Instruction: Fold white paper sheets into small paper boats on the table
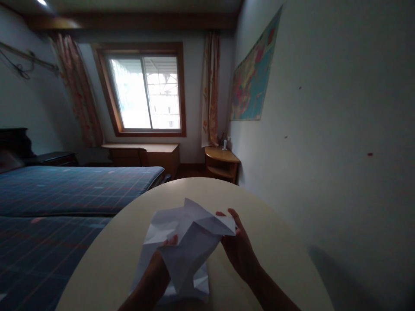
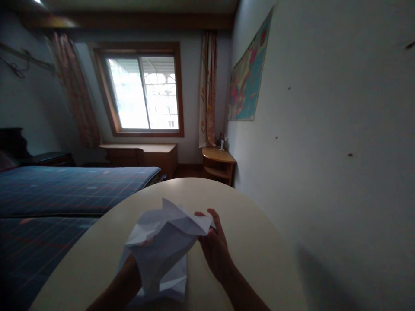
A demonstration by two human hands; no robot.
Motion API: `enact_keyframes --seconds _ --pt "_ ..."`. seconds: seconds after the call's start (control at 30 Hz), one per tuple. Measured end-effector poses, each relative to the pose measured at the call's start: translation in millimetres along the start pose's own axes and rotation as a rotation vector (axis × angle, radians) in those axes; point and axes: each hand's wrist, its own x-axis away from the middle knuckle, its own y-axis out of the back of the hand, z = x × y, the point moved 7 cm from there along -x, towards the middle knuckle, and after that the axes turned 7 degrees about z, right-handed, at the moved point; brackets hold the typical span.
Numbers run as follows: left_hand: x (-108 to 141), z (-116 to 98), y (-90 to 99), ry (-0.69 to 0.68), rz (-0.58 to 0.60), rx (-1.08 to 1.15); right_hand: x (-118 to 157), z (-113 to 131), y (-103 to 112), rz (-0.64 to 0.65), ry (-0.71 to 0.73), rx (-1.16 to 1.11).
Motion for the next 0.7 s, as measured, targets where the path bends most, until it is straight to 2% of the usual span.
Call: enact_keyframes --seconds 0.13,0.3,0.4,0.53,0.6,0.7 --pt "-3 3 3.6 -0.055 -0.005 -0.089 1 1 -2 -0.045 0.007 0.013" --pt "5 -8 7.1 -0.17 -0.119 -0.243 4 -11 1 -0.136 -0.002 0.099" --pt "8 -15 9.9 -0.239 -0.179 -0.242 8 -20 1 -0.156 0.011 0.168" --pt "6 -12 15.2 -0.26 -0.206 -0.201 16 -28 1 -0.259 -0.071 0.332" --pt "4 -5 16.0 -0.231 -0.19 -0.178 17 -29 -6 -0.219 -0.097 0.342" --pt "3 6 12.5 -0.145 -0.13 -0.109 15 -27 -22 -0.067 -0.09 0.282"
